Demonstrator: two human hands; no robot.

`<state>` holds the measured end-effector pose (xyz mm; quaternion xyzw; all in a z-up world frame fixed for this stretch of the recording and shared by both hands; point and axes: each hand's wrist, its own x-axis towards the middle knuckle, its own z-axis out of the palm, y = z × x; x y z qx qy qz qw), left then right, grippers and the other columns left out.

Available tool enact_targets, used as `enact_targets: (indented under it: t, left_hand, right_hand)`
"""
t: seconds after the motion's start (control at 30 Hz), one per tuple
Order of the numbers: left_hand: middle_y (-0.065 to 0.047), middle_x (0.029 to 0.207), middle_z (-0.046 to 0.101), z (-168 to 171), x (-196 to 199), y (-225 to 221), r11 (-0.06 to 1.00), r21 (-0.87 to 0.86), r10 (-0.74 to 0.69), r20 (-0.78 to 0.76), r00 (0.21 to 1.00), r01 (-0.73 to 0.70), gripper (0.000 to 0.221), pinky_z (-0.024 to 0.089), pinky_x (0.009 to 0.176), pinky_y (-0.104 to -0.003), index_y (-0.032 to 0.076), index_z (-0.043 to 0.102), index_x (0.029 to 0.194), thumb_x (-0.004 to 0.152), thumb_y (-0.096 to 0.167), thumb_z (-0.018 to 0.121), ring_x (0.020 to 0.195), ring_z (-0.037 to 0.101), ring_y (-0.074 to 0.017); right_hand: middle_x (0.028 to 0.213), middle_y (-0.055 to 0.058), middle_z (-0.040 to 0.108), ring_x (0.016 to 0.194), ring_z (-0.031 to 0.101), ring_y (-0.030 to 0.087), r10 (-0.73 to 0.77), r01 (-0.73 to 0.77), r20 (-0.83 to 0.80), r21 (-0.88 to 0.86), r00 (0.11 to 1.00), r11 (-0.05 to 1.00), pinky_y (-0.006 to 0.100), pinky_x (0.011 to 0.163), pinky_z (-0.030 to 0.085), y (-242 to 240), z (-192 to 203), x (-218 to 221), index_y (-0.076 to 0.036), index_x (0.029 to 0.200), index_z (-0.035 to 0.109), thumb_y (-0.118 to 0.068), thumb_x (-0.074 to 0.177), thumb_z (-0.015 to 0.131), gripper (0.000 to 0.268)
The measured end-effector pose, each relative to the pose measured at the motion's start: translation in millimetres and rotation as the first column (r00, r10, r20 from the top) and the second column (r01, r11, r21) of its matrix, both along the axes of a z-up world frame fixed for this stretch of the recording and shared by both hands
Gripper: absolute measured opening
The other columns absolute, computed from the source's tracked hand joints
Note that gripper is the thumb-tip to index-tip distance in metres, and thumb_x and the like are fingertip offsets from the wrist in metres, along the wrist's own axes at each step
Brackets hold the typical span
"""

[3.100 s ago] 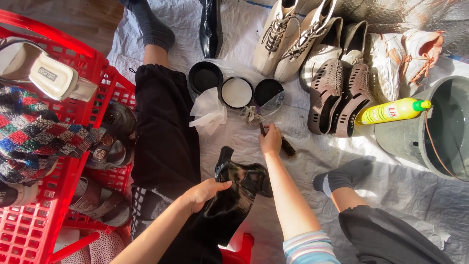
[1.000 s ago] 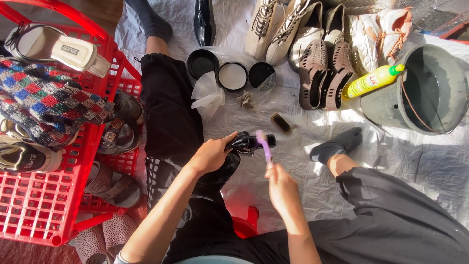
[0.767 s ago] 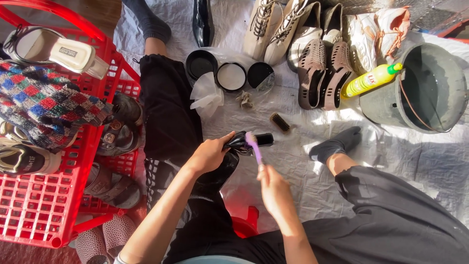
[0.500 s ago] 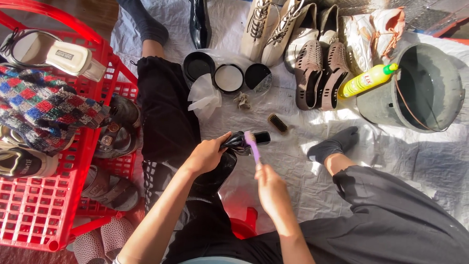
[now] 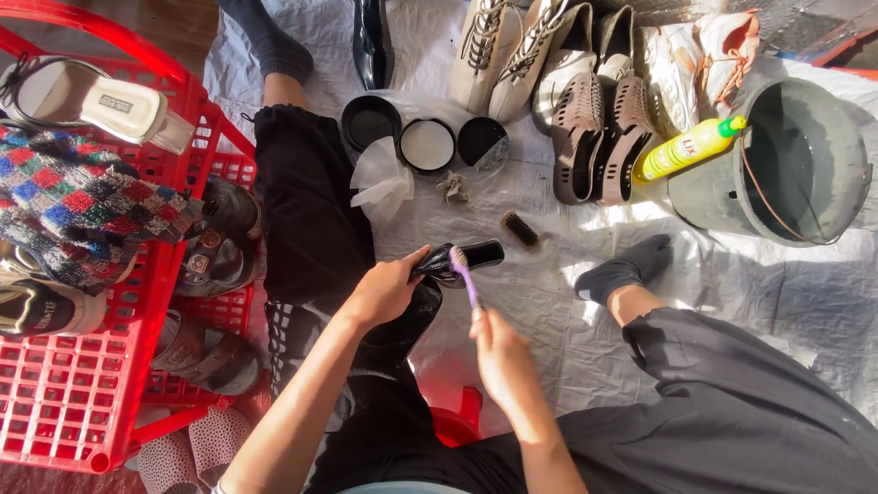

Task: Brushing and wiping a black leather boot to clean or polish it using a toothbrush and a cloth.

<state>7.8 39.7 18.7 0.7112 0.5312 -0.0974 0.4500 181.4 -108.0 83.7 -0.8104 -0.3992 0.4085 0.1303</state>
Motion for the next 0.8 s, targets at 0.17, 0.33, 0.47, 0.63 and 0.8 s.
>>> enact_targets:
  t: [0.17, 0.33, 0.47, 0.63, 0.8]
  left_hand:
    - [-0.024, 0.126, 0.076, 0.3, 0.8, -3.6, 1.0, -0.006, -0.006, 0.0, 1.0, 0.006, 0.059, 0.06, 0.1, -0.056, 0.028, 0.042, 0.167, 0.109, 0.029, 0.05, 0.117, 0.074, -0.0458]
    - [-0.026, 0.127, 0.076, 7.7, -3.9, -2.3, 1.0, -0.009, 0.001, -0.02, 1.0, -0.001, 0.059, 0.059, 0.101, -0.056, 0.027, 0.042, 0.167, 0.109, 0.028, 0.049, 0.117, 0.073, -0.0466]
    - [-0.022, 0.112, 0.079, -3.8, -3.3, 0.7, 1.0, 0.026, 0.009, 0.056, 0.998, -0.01, 0.06, 0.057, 0.087, -0.051, 0.025, 0.04, 0.167, 0.109, 0.026, 0.05, 0.101, 0.074, -0.0434]
    - [-0.018, 0.104, 0.08, 1.8, -9.7, -2.3, 1.0, 0.018, 0.014, 0.078, 0.997, -0.015, 0.062, 0.055, 0.076, -0.048, 0.027, 0.035, 0.17, 0.109, 0.025, 0.048, 0.088, 0.073, -0.0403]
    - [-0.024, 0.104, 0.079, -3.0, -0.3, -2.1, 0.991, 0.075, -0.115, 0.091, 0.989, 0.108, 0.064, 0.054, 0.074, -0.053, 0.024, 0.037, 0.168, 0.105, 0.02, 0.05, 0.085, 0.074, -0.0466]
  right_hand:
    - [0.094, 0.019, 0.079, 0.1, 0.077, 0.044, 0.005, -0.007, 0.062, 0.031, 0.998, 1.0, 0.054, 0.09, 0.059, -5.5, -21.2, 11.9, -0.015, 0.093, 0.064, -0.047, 0.114, 0.04, 0.045]
    - [0.093, 0.018, 0.078, 0.1, 0.075, 0.045, -0.016, 0.015, 0.015, 0.094, 1.0, 0.995, 0.057, 0.091, 0.057, 0.9, -16.2, 17.2, -0.015, 0.093, 0.064, -0.04, 0.112, 0.044, 0.037]
    - [0.083, 0.008, 0.072, 0.086, 0.069, 0.031, 0.013, -0.013, 0.003, -0.013, 1.0, 1.0, 0.046, 0.08, 0.052, 4.2, -13.0, 13.3, -0.019, 0.091, 0.064, -0.046, 0.111, 0.041, 0.042]
    - [0.098, 0.011, 0.08, 0.094, 0.072, 0.042, -0.129, 0.133, 0.165, -0.014, 0.978, 0.991, 0.053, 0.08, 0.05, -2.5, -63.2, 68.8, -0.021, 0.097, 0.073, -0.052, 0.11, 0.04, 0.047]
    - [0.108, 0.001, 0.071, 0.094, 0.072, 0.02, -0.173, 0.031, 0.213, 0.54, 0.962, 0.841, 0.037, 0.08, 0.055, 7.8, -32.4, 42.9, -0.021, 0.112, 0.077, -0.029, 0.088, 0.086, 0.027]
